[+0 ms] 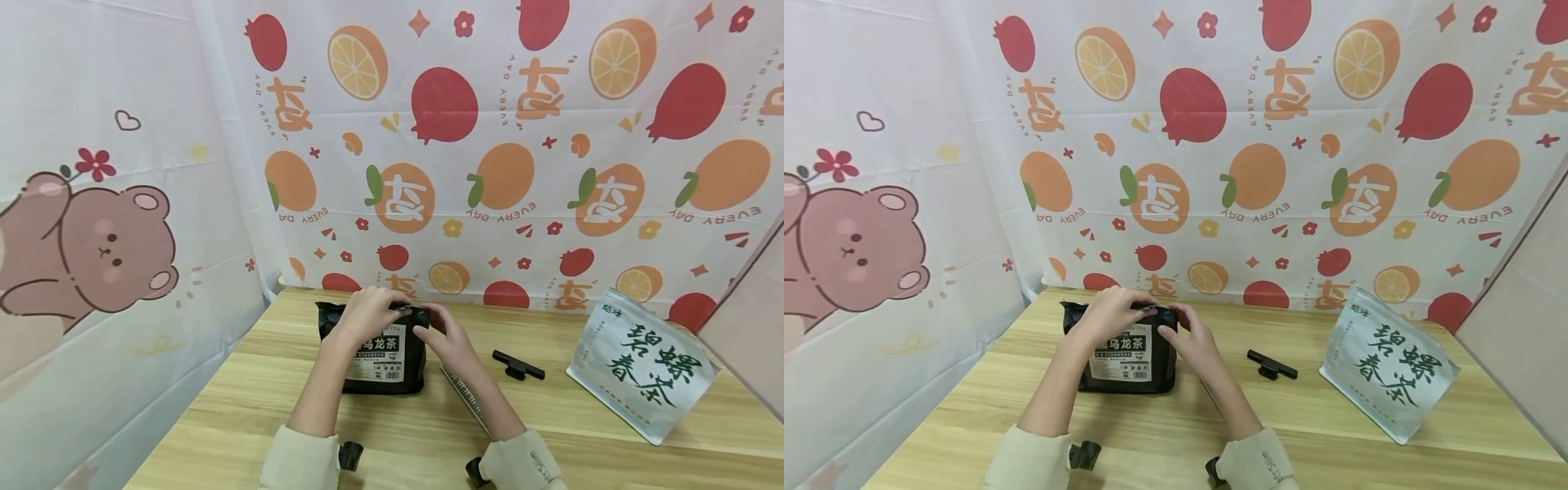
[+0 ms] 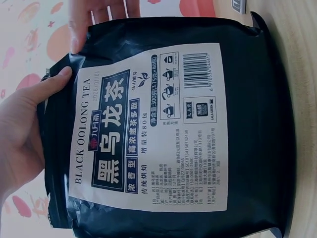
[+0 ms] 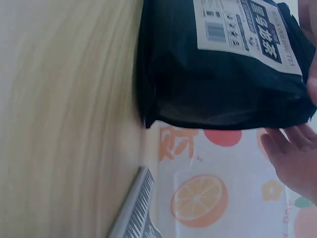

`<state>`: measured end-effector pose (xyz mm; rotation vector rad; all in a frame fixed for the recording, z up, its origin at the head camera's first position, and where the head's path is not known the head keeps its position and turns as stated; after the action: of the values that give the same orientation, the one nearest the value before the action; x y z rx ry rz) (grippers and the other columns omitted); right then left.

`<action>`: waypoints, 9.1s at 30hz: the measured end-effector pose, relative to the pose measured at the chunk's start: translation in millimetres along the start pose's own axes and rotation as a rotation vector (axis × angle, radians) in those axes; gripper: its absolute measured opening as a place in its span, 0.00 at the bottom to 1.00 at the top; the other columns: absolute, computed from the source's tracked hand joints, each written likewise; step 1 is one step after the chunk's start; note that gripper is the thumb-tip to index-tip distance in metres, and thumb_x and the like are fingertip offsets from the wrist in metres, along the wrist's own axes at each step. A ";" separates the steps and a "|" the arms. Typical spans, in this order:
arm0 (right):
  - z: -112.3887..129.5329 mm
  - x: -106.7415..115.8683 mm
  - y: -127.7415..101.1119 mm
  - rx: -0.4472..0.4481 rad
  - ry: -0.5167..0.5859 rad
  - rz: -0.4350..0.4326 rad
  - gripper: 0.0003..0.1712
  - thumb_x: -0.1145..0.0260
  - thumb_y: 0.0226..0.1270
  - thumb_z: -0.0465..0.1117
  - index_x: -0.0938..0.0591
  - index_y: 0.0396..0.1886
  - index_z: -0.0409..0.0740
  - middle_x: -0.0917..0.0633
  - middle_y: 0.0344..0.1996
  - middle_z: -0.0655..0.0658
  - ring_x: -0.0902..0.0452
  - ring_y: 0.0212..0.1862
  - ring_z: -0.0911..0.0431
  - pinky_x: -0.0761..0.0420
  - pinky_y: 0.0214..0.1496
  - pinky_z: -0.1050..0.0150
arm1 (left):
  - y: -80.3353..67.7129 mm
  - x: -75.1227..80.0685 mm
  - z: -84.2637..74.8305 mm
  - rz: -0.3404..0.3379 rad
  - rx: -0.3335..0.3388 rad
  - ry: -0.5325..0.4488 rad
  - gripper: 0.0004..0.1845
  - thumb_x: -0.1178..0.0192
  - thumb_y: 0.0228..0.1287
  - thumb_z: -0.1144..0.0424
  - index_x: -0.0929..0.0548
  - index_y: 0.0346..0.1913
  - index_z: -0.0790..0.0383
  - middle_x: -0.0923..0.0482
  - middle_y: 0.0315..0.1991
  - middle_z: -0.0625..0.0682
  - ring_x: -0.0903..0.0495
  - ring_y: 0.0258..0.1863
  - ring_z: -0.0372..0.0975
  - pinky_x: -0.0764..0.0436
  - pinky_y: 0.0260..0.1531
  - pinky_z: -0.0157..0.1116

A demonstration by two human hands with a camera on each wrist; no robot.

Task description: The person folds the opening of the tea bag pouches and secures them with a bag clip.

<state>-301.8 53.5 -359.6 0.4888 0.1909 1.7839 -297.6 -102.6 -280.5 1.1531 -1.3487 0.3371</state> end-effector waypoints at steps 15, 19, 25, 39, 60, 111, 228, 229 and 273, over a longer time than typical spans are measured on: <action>26.8 -7.0 -9.2 0.063 0.034 -0.182 0.14 0.35 0.60 0.31 0.20 0.45 0.28 0.19 0.41 0.35 0.25 0.46 0.42 0.25 0.43 0.64 | 0.1 1.5 3.1 0.016 -0.032 -0.025 0.07 0.37 0.58 0.62 0.13 0.39 0.55 0.17 0.33 0.47 0.19 0.31 0.38 0.24 0.30 0.34; 25.4 -8.0 -8.5 0.057 0.015 -0.214 0.13 0.35 0.59 0.30 0.19 0.43 0.29 0.18 0.37 0.37 0.23 0.42 0.45 0.25 0.39 0.66 | -0.2 1.6 4.6 0.016 -0.032 -0.049 0.07 0.37 0.58 0.63 0.13 0.39 0.54 0.17 0.33 0.46 0.19 0.30 0.37 0.24 0.29 0.32; 0.8 -7.6 1.6 0.039 0.003 -0.264 0.12 0.32 0.57 0.34 0.18 0.41 0.34 0.17 0.33 0.43 0.22 0.36 0.53 0.25 0.37 0.66 | 0.6 0.8 4.7 0.025 -0.032 -0.049 0.07 0.36 0.58 0.63 0.12 0.39 0.53 0.17 0.33 0.46 0.22 0.23 0.34 0.28 0.21 0.29; 14.1 -7.6 4.0 -0.044 -0.003 -0.152 0.15 0.32 0.59 0.41 0.20 0.42 0.37 0.19 0.36 0.43 0.24 0.41 0.51 0.24 0.40 0.60 | 5.4 -0.1 1.8 0.142 0.070 0.024 0.06 0.34 0.54 0.58 0.14 0.36 0.49 0.19 0.29 0.42 0.24 0.26 0.34 0.27 0.25 0.33; 41.6 -13.5 -0.2 0.051 -0.042 -0.310 0.06 0.34 0.54 0.26 0.23 0.31 0.28 0.19 0.30 0.36 0.23 0.36 0.45 0.25 0.39 0.60 | 12.4 0.0 10.2 0.142 -0.015 -0.006 0.05 0.37 0.59 0.64 0.13 0.36 0.52 0.19 0.29 0.43 0.24 0.26 0.35 0.26 0.28 0.34; 24.4 -26.0 -4.3 0.188 0.307 -0.373 0.13 0.36 0.52 0.19 0.20 0.40 0.22 0.20 0.39 0.31 0.21 0.43 0.57 0.24 0.43 0.66 | 4.7 14.3 24.7 0.114 -0.020 -0.378 0.08 0.44 0.64 0.66 0.15 0.41 0.63 0.18 0.38 0.49 0.21 0.40 0.38 0.24 0.41 0.35; 20.2 -23.9 -7.1 0.591 -0.493 -0.300 0.14 0.32 0.51 0.24 0.13 0.37 0.43 0.16 0.39 0.47 0.19 0.40 0.55 0.22 0.37 0.66 | 9.4 11.7 23.5 0.231 0.113 -0.306 0.09 0.34 0.53 0.52 0.15 0.34 0.51 0.19 0.31 0.40 0.22 0.34 0.33 0.25 0.37 0.37; 19.4 -23.1 -7.1 0.582 -0.477 -0.293 0.14 0.32 0.52 0.25 0.13 0.37 0.42 0.16 0.40 0.47 0.19 0.41 0.55 0.22 0.38 0.66 | 8.9 12.1 22.0 0.236 0.133 -0.273 0.11 0.34 0.52 0.50 0.16 0.35 0.51 0.19 0.32 0.40 0.22 0.35 0.34 0.25 0.38 0.38; 1.4 -10.2 7.6 -0.022 -0.085 -0.153 0.10 0.33 0.58 0.37 0.15 0.37 0.36 0.15 0.32 0.43 0.21 0.35 0.56 0.23 0.36 0.62 | 0.4 5.1 20.3 0.137 0.039 -0.112 0.08 0.34 0.54 0.55 0.12 0.35 0.52 0.17 0.36 0.45 0.23 0.28 0.34 0.33 0.23 0.32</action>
<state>-305.9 41.5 -357.8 0.5195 0.1453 1.6114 -308.3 -120.6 -279.6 1.1284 -1.5296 0.4043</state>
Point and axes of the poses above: each hand's wrist, its own y-axis towards the middle knuckle, its own x-axis out of the back of the hand, z = x × y, the point moved 3 cm from there along y, towards the middle knuckle
